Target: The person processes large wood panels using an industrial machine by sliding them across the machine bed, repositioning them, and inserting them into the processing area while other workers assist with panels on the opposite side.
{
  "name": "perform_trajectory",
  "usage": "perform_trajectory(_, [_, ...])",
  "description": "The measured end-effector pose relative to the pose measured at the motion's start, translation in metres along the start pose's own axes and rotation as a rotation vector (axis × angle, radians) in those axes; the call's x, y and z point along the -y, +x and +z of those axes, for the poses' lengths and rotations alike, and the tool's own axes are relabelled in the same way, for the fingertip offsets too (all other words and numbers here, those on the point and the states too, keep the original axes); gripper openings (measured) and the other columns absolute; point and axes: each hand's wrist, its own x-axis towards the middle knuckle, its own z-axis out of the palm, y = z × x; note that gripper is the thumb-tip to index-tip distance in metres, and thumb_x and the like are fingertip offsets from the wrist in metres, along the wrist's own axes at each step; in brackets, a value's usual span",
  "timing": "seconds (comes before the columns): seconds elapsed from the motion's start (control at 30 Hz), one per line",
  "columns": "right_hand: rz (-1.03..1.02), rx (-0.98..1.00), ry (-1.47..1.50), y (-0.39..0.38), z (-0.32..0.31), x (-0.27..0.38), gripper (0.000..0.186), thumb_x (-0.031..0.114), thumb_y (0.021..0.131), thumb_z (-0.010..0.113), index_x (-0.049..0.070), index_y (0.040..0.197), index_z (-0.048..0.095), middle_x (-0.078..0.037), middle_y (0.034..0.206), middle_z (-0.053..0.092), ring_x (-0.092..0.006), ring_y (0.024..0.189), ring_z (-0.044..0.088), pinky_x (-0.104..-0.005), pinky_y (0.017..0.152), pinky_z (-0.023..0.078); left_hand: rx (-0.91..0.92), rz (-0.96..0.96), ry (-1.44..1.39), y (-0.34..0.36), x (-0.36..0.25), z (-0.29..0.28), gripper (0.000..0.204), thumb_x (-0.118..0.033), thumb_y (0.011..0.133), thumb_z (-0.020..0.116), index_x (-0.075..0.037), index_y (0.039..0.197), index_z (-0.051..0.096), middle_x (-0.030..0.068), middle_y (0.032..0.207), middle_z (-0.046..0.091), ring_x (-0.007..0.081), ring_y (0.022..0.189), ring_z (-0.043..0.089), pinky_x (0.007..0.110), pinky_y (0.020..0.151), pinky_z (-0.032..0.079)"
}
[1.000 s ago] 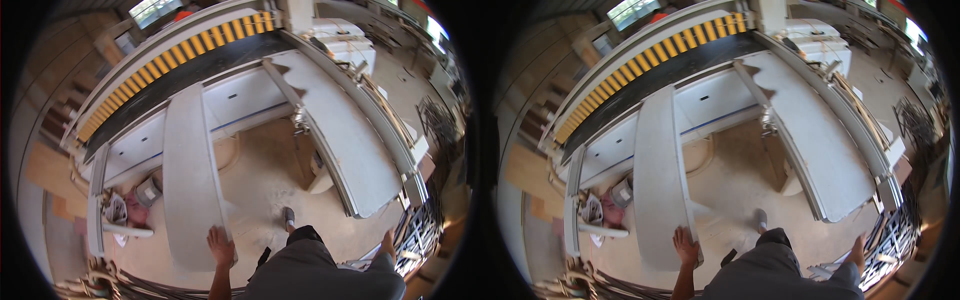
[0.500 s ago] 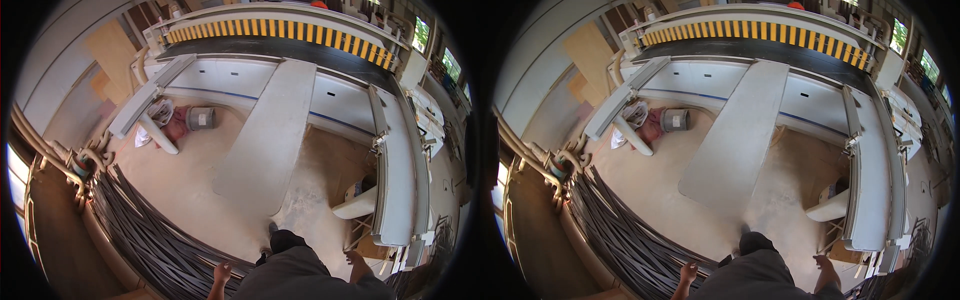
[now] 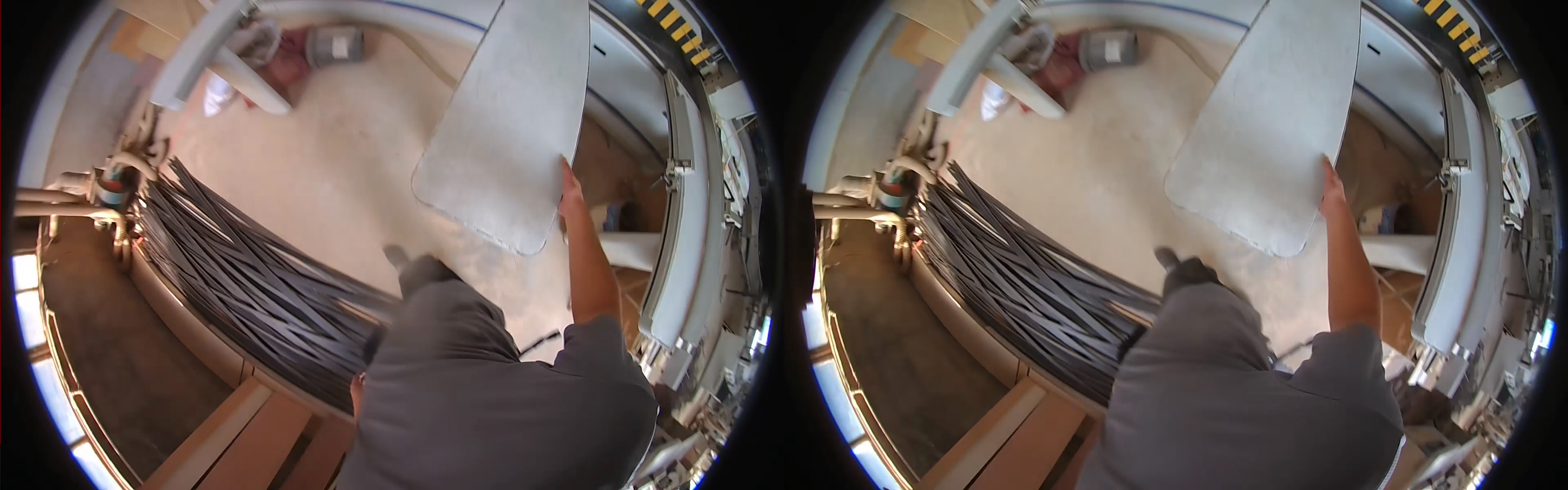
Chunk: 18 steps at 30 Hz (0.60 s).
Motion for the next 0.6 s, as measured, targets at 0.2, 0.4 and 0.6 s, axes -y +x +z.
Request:
perform_trajectory(0.2, [0.191,-0.221,0.005,-0.059,-0.005,0.007,0.090,0.070,0.092,0.059,0.008,0.155,0.042,-0.006,0.160,0.041,-0.0239,0.144,0.040,-0.0403,0.120,0.030,0.164,-0.067,0.056,0.078,-0.015,-0.078,0.040,-0.022,0.089,0.070,0.001,0.122,0.066,0.0201,0.107,0.074,0.0269,0.100,0.073,0.037,0.086,0.056])
perform_trajectory(0.4, [0.194,-0.288,0.010,-0.084,0.021,0.015,0.079,0.064,0.099,0.053,0.011,0.157,0.041,-0.003,0.159,0.042,-0.0222,0.143,0.040,-0.0380,0.121,0.028,0.187,-0.085,0.108,0.135,-0.021,-0.145,0.040,-0.021,0.089,0.070,0.001,0.122,0.066,0.0198,0.107,0.074,0.0266,0.100,0.073,0.036,0.086,0.056])
perform_trajectory(0.6, [0.100,-0.223,0.068,-0.079,-0.007,0.000,0.071,0.058,0.102,0.052,0.013,0.156,0.042,-0.002,0.159,0.043,-0.0209,0.144,0.039,-0.0373,0.121,0.027,0.219,-0.076,0.154,0.190,-0.043,-0.186,0.040,-0.020,0.089,0.070,0.002,0.122,0.065,0.0195,0.108,0.074,0.0264,0.101,0.072,0.036,0.087,0.056])
